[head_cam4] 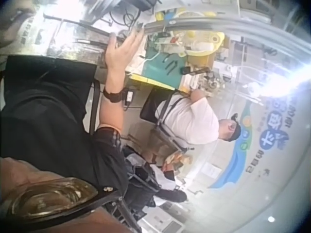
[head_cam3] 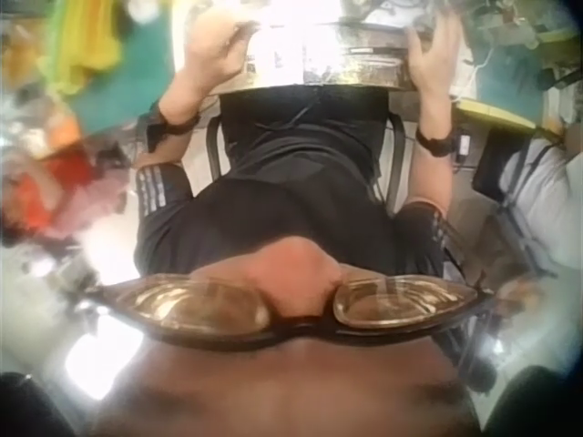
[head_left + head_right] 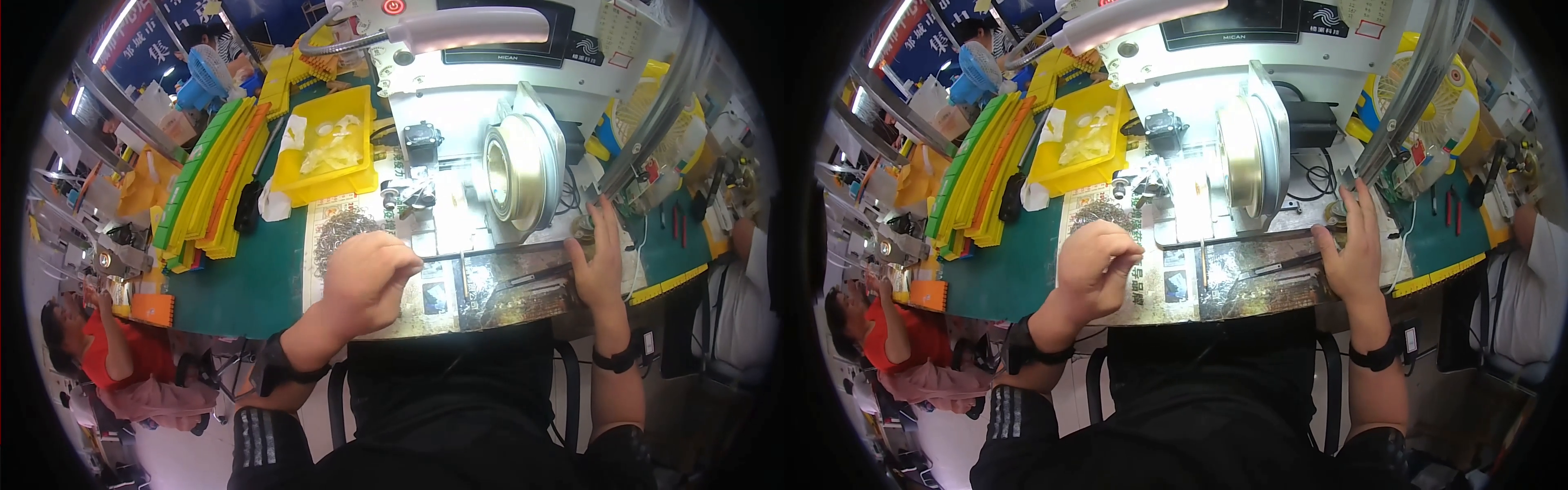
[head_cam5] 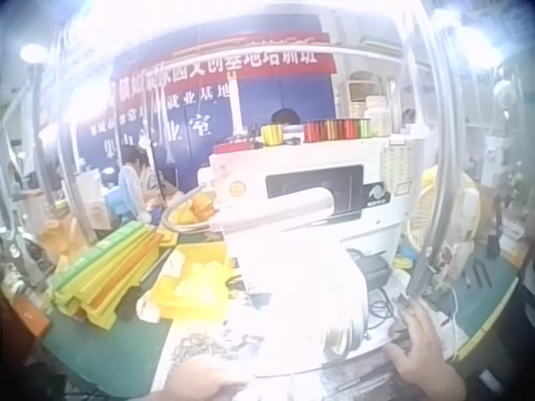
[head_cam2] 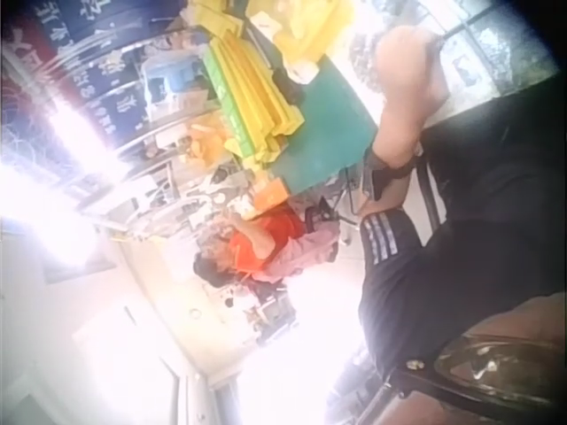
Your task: Assembling small metal components using glue and a crimping machine.
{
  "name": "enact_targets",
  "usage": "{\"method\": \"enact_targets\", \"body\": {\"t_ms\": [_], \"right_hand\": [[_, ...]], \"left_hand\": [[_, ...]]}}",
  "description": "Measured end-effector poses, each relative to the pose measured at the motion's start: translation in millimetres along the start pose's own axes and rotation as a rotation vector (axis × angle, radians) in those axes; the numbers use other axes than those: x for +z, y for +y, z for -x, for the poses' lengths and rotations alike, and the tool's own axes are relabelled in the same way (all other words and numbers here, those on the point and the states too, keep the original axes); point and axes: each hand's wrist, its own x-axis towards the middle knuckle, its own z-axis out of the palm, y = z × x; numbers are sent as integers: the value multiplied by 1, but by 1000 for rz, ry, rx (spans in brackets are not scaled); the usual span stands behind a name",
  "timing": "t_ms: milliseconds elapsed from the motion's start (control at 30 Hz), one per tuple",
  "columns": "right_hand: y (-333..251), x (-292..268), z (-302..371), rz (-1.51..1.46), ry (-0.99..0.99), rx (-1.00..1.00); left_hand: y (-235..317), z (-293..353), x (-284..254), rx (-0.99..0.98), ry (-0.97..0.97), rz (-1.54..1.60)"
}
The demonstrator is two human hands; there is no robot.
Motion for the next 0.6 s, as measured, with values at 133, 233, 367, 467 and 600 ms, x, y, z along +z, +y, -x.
{"method": "enact_targets", "body": {"t_ms": [133, 233, 367, 467, 600], "right_hand": [[-1, 0, 0, -29, -5, 28], [0, -1, 0, -55, 11, 41], [1, 0, 0, -87, 28, 58], [0, 0, -2, -93, 28, 66], [5, 3, 0, -79, 26, 60]], "left_hand": [[-4, -11, -28, -76, 158, 23], [-51, -28, -48, -134, 206, -125], [-75, -4, -31, 47, -153, -389], [-59, 9, -8, -20, -119, -217], [-61, 19, 0, -188, -16, -103]]}}
